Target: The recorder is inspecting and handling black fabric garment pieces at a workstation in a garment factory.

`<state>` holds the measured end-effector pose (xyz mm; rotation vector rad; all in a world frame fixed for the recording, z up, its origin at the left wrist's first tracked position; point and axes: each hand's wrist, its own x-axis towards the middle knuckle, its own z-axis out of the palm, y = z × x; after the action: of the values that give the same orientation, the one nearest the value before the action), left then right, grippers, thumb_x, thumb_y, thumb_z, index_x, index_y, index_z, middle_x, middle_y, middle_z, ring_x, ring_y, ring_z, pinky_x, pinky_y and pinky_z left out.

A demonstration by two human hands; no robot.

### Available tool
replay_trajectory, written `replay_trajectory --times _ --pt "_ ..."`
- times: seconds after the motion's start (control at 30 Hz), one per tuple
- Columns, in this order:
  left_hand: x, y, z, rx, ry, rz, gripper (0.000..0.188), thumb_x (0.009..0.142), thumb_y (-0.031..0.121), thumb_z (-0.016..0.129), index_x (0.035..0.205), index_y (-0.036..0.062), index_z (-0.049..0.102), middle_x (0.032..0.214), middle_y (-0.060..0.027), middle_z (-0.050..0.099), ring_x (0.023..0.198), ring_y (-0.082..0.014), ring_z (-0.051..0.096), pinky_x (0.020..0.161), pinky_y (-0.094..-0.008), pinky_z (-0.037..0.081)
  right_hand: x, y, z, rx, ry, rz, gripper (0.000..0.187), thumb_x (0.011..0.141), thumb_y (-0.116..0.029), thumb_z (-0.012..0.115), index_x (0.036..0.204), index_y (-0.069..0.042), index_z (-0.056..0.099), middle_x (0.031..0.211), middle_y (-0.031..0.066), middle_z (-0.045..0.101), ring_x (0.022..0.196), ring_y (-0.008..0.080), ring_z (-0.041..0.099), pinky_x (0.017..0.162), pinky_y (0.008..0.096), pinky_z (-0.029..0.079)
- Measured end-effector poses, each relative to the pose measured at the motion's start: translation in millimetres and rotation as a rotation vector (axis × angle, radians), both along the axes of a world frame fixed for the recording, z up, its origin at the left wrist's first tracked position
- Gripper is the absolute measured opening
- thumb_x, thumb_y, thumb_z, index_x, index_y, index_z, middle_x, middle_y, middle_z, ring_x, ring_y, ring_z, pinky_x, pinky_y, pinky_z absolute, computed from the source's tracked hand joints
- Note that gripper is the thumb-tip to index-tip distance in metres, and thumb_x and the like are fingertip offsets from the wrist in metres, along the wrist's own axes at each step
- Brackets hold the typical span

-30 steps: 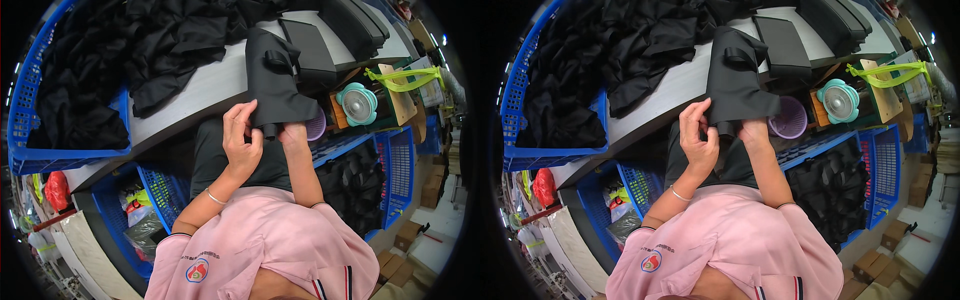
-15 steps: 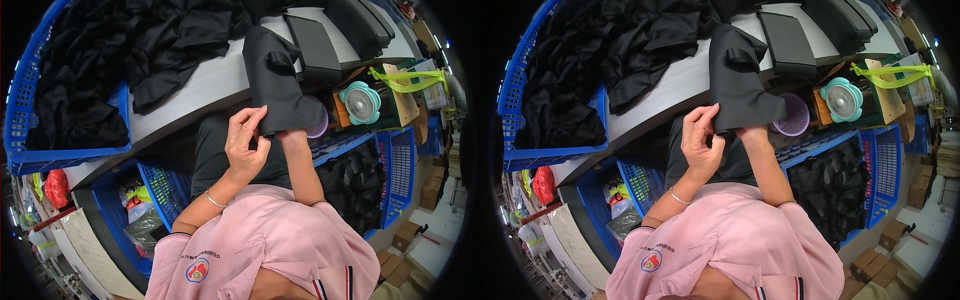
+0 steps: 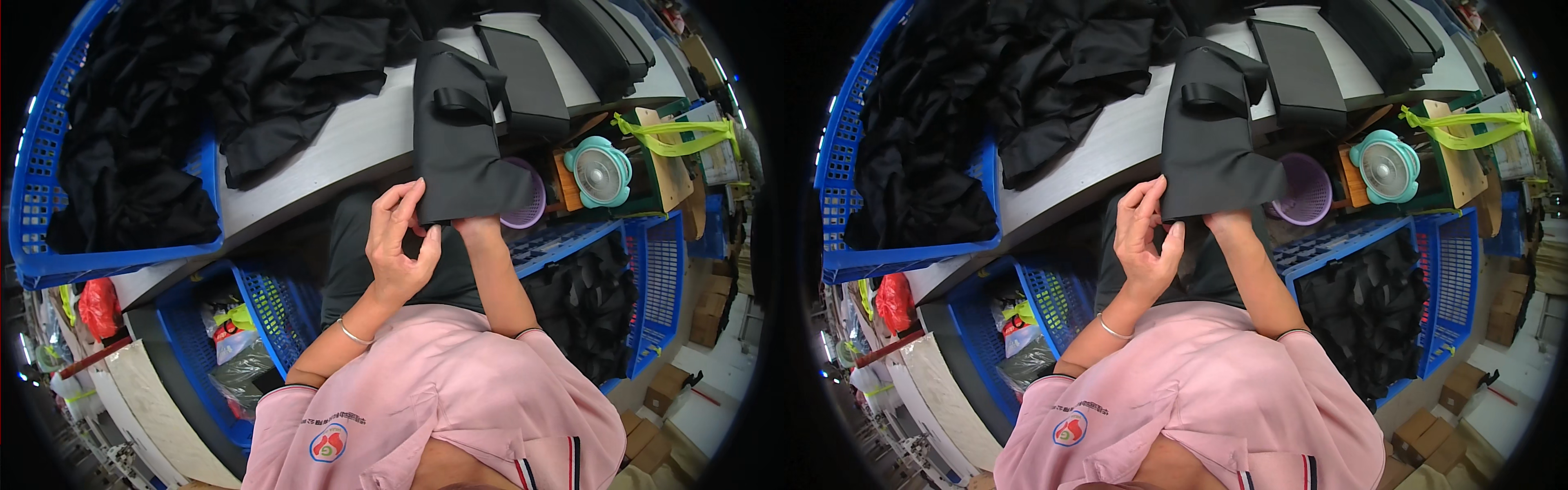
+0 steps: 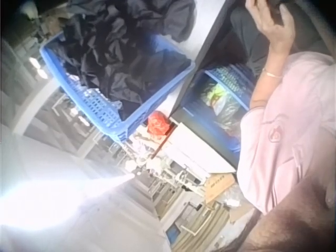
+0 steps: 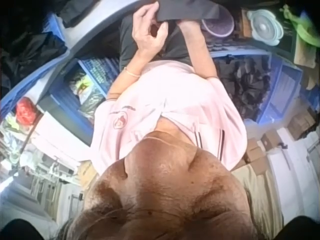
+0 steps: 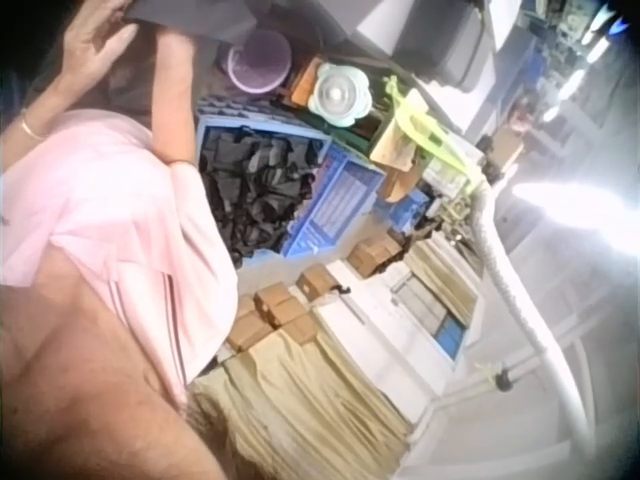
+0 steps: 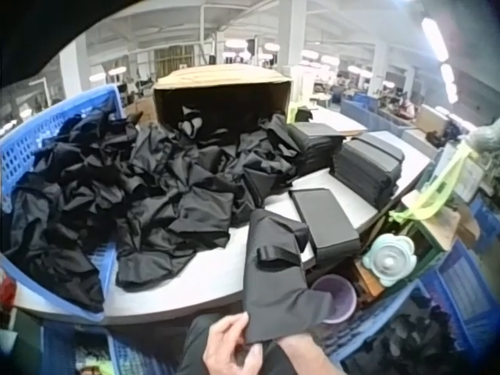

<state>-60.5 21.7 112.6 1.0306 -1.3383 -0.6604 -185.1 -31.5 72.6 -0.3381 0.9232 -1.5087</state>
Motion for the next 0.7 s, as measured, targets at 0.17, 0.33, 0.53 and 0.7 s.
replay_trajectory --times 0.17,0.33,0.53,0.7 --pt "15 -13 -19 0.006 -0.188 0.172 0.048 0.081 -0.014 0.052 0.124 0.0019 0.068 0.106 -0.0090 0.067 0.083 -0.0117 0.058 0.073 -0.0223 0.049 -3 -13 -66 -0.120 0.379 -0.059 0.039 0.100 -0.022 0.058 0.133 -0.003 0.052 0.135 0.0111 0.055 0.122 0.0241 0.054 0.105 0.0380 0.046" --pt "36 -23 -63 0.424 0.013 0.188 0.043 0.093 -0.005 0.046 0.131 0.0043 0.065 0.100 -0.0026 0.070 0.074 -0.0059 0.059 0.068 -0.0223 0.051 -13 -29 -40 -0.405 0.783 0.389 0.027 0.095 -0.018 0.056 0.109 0.003 0.065 0.114 0.0247 0.063 0.109 0.0374 0.059 0.095 0.0417 0.047" --pt "12 -40 -85 0.584 0.659 -0.037 0.041 0.095 -0.005 0.044 0.133 -0.0016 0.061 0.096 -0.0049 0.069 0.072 -0.0075 0.060 0.069 -0.0262 0.057 18 -28 -50 -0.562 1.974 0.030 0.036 0.076 0.000 0.059 0.112 0.002 0.064 0.107 0.0243 0.064 0.101 0.0434 0.061 0.091 0.0504 0.048" --pt "3 -45 -82 0.694 0.748 -0.111 0.015 0.093 -0.003 0.051 0.084 0.0006 0.063 0.077 -0.0019 0.064 0.064 -0.0080 0.057 0.059 -0.0239 0.048 34 -31 -19 -0.485 1.936 0.034 0.027 0.076 -0.002 0.060 0.102 0.001 0.066 0.099 0.0220 0.066 0.090 0.0420 0.063 0.085 0.0508 0.049"
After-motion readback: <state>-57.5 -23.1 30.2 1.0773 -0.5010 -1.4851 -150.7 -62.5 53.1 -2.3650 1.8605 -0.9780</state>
